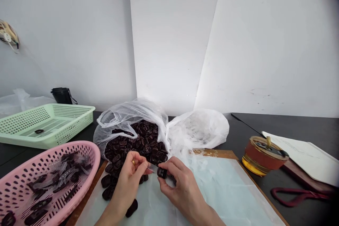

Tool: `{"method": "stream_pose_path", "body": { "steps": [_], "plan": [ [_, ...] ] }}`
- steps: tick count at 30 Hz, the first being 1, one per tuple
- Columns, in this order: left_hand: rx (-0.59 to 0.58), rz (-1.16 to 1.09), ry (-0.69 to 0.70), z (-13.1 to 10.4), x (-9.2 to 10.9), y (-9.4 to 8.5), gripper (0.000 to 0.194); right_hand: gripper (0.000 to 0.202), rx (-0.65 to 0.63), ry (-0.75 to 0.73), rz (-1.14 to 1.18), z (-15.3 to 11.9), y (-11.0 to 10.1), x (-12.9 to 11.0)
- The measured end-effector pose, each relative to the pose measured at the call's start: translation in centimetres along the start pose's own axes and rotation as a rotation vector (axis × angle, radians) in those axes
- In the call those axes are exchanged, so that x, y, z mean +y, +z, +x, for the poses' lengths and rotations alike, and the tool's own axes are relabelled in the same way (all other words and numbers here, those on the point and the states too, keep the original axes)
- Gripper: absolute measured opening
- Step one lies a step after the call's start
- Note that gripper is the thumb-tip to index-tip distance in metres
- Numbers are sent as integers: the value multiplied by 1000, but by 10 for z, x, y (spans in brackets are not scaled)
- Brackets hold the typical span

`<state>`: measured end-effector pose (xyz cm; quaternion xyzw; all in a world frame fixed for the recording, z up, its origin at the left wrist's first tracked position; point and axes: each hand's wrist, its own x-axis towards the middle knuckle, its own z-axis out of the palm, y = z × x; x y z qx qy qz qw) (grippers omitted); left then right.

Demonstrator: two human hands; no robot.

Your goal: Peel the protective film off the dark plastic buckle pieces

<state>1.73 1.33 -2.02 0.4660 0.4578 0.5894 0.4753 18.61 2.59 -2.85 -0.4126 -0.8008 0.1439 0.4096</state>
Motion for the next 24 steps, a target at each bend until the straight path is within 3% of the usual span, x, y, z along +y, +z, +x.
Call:
{"method": "stream_pose_path", "body": {
  "steps": [6,8,12,14,17,20,22,24],
  "plan": [
    [33,31,-30,-1,5,2,19,28,7,1,-5,-1,-4,-1],
    [-30,40,-67,-1,4,3,19,28,-10,22,12,-2,-4,-2],
    [-287,75,-189,-2,-4,3,32,29,-85,64,85,-2,-3,-4],
    [-292,34,-235,-1,-4,2,35,30,-131,80,131,0,-7,-1],
    [-88,-204,-190,2,10,-9,29,17,-122,176,49,7,-25,10],
    [211,-593,69,9,35,-31,29,13,-65,368,-360,14,-47,30],
    [314,-836,221,14,49,-45,35,13,-70,439,-448,15,-57,42],
    [376,-934,220,17,54,-50,40,24,-111,445,-472,13,-60,51]
  ]
}}
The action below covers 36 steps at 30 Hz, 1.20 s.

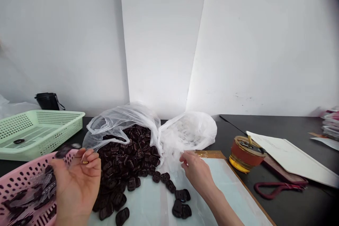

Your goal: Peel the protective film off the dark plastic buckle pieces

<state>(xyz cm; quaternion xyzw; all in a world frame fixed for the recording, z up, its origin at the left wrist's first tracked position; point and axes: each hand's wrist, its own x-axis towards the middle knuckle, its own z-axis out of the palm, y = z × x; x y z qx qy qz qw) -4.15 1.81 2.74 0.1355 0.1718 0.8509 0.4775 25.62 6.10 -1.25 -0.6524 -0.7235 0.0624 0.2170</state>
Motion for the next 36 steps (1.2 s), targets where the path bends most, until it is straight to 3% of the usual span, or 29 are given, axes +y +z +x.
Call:
{"method": "stream_pose_path", "body": {
  "steps": [3,7,11,16,21,29,33,36],
  "plan": [
    [-23,97,-129,-5,-11,-2,33,44,-51,-55,-25,-1,5,3],
    [-146,293,-309,-20,-34,-7,16,51,-102,-106,-33,-3,12,-1],
    [-251,449,-361,-26,-43,-11,19,35,-112,-116,-14,1,16,0],
    [-267,537,-410,-26,-48,-15,22,20,-69,-129,40,3,14,-2],
    [-323,691,-440,-30,-53,-18,23,14,3,-157,309,-2,11,-14],
    [-492,1016,-321,-38,-72,-25,21,17,-128,-188,565,-16,19,-40],
    [-582,1164,-229,-38,-75,-29,10,15,-124,-224,506,-22,21,-48],
    [-586,1197,-95,-36,-73,-30,8,12,-37,-304,362,-23,19,-49]
  ]
}}
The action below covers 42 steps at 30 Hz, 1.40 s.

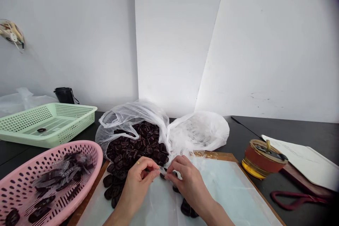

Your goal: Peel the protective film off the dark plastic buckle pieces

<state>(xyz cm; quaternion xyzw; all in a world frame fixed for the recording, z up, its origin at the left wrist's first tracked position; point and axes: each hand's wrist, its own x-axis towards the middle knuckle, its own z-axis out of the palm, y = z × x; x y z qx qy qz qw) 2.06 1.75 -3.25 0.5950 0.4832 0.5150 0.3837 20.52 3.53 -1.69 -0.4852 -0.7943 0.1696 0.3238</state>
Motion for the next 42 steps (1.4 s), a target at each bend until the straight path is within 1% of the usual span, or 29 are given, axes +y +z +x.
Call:
{"method": "stream_pose_path", "body": {
  "steps": [2,3,5,7,11,13,14,15,18,19,20,22,26,29,31,33,36,39,40,42],
  "plan": [
    [14,19,47,0,0,-1,5,11,52,-35,-111,0,-3,1],
    [2,27,56,0,0,-1,4,10,74,-28,-143,0,-4,1],
    [-43,52,62,-2,1,1,3,10,97,9,-133,-1,-5,2],
    [-85,88,83,-5,2,4,4,12,83,26,-38,-2,-4,2],
    [-142,141,116,-9,5,6,9,18,55,0,170,-2,0,3],
    [-145,148,119,-8,7,1,21,18,70,25,287,-1,0,4],
    [-123,158,127,-7,8,-3,25,18,79,51,354,1,0,6],
    [-81,182,141,-5,9,-8,26,17,87,86,421,2,1,8],
    [93,350,177,3,9,-22,18,23,122,209,643,6,4,19],
    [123,426,171,5,8,-26,19,25,131,243,728,8,7,24],
    [125,499,157,7,7,-28,20,27,137,275,822,10,10,28],
    [74,603,121,7,4,-30,19,34,142,305,892,12,17,35],
    [-29,679,87,2,1,-27,10,41,121,320,935,15,24,41],
    [-115,722,55,-1,2,-27,17,39,106,321,942,14,23,41],
    [-154,682,28,-1,3,-30,21,35,104,330,944,13,21,41],
    [-161,598,3,0,2,-33,23,32,106,340,948,12,21,42],
    [-136,510,-13,3,0,-34,20,32,105,341,958,11,21,43],
    [-104,457,-14,5,0,-32,17,33,93,324,963,12,22,42],
    [-93,398,-17,5,0,-31,16,34,88,317,963,12,23,41],
    [-75,188,-28,7,0,-28,18,37,79,307,964,13,25,39]
  ]
}}
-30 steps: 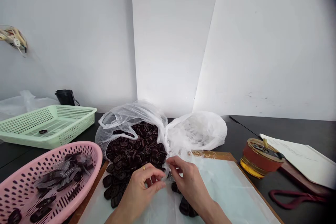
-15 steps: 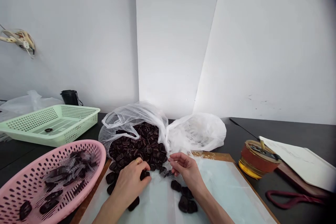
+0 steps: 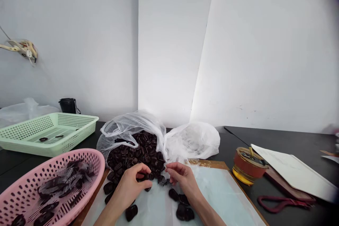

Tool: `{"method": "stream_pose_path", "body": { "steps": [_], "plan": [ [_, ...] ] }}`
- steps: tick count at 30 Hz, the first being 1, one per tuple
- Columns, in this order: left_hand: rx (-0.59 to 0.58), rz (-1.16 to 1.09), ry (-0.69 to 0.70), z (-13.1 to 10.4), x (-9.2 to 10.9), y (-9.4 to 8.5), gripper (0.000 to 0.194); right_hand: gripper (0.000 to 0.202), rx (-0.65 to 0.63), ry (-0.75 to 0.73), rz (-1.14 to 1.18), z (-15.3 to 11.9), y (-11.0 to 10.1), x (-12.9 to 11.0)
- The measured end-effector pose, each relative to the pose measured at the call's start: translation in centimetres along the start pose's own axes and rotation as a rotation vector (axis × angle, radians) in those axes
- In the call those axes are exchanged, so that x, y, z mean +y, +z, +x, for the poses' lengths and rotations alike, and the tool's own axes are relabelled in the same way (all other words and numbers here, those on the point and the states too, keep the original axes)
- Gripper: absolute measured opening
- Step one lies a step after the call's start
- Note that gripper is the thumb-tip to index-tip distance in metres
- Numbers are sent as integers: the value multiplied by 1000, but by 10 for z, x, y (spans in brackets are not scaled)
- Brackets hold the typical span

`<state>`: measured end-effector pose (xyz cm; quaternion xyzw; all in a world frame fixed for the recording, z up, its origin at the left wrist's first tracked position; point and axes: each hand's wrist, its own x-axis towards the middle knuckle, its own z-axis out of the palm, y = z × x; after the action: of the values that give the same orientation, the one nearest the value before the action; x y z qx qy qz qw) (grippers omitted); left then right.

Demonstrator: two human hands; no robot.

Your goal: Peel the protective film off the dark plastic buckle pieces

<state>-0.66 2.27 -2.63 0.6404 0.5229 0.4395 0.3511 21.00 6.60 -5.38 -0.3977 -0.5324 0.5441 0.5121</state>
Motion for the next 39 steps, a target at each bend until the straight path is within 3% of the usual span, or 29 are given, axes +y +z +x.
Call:
{"method": "stream_pose_path", "body": {
  "steps": [4,11,17,25,32,39],
  "plan": [
    [-14,-354,-13,2,-3,8,25,39,-8,-8,9,-1,7,1],
    [-94,-492,-60,3,-7,20,34,41,11,-29,47,-1,6,0],
    [-5,-642,-186,6,-4,17,44,44,-2,-10,65,1,0,2],
    [84,-710,-190,6,-3,16,46,43,-8,33,29,-2,1,-3],
    [-13,-739,-196,1,2,20,46,35,-27,43,15,-12,7,-11],
    [2,-719,-205,0,7,23,24,32,-86,70,3,-15,15,-14]
  ]
}}
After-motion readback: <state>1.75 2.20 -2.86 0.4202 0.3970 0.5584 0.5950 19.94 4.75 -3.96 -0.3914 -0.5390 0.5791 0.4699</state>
